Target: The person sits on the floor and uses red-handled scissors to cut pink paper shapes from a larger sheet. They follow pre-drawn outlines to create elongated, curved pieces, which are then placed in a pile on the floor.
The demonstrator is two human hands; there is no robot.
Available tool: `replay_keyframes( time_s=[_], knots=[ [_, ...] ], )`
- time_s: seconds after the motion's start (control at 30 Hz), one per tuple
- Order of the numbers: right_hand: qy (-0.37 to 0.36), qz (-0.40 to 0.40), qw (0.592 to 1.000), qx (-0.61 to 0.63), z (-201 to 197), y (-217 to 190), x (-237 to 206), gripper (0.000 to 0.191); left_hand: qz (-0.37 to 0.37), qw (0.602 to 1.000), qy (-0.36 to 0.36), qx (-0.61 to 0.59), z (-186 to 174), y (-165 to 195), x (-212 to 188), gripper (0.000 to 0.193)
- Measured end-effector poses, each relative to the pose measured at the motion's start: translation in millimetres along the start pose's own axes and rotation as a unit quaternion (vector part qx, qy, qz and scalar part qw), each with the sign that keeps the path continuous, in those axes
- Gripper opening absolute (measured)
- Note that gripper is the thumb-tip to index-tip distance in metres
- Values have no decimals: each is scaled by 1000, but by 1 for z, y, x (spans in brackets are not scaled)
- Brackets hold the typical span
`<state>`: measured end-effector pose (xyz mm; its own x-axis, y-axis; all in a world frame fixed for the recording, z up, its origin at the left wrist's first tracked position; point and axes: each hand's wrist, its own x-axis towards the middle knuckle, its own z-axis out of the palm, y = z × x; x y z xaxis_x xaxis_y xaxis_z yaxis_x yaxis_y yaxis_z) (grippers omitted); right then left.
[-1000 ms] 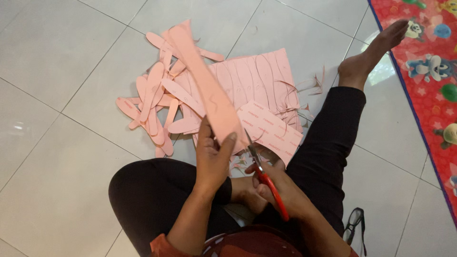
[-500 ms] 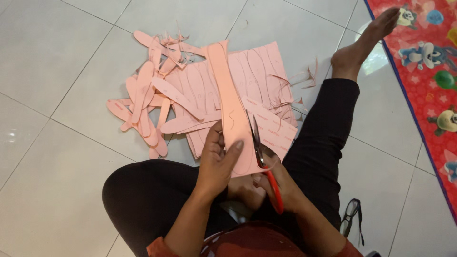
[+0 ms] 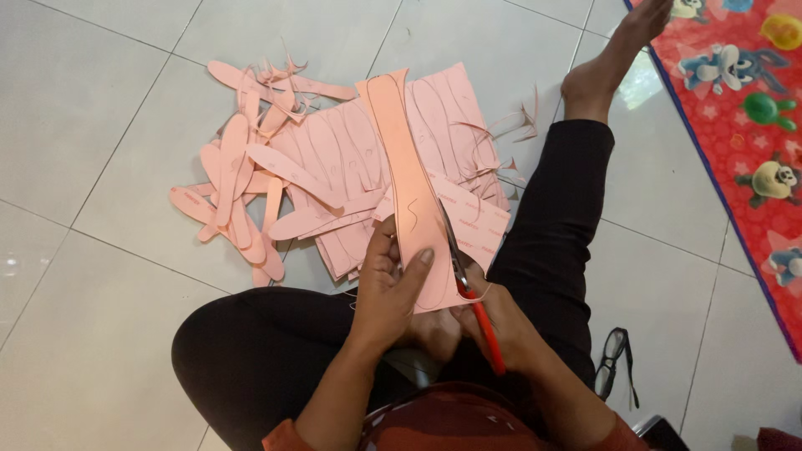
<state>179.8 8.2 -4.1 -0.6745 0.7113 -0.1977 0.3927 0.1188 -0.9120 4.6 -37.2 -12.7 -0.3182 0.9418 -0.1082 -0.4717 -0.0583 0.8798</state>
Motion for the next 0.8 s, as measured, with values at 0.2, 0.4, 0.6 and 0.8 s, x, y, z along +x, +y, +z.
replay_keyframes(
  time_s=[0.2, 0.4, 0.6, 0.8],
  knots=[
    [9, 144, 990, 5, 2, -16, -3, 66, 12, 1000, -13, -1, 5, -5, -1, 47],
    [49, -36, 998, 7, 5, -9, -7, 48, 20, 1000, -11, 0, 4, -9, -2, 45],
    [51, 9, 998, -21, 5, 2, -8, 39, 0, 1000, -8, -1, 1, -2, 2, 47],
    [12, 3, 1000, 19, 8, 3, -12, 17, 51, 995, 65, 59, -2, 17, 6, 49]
  ],
)
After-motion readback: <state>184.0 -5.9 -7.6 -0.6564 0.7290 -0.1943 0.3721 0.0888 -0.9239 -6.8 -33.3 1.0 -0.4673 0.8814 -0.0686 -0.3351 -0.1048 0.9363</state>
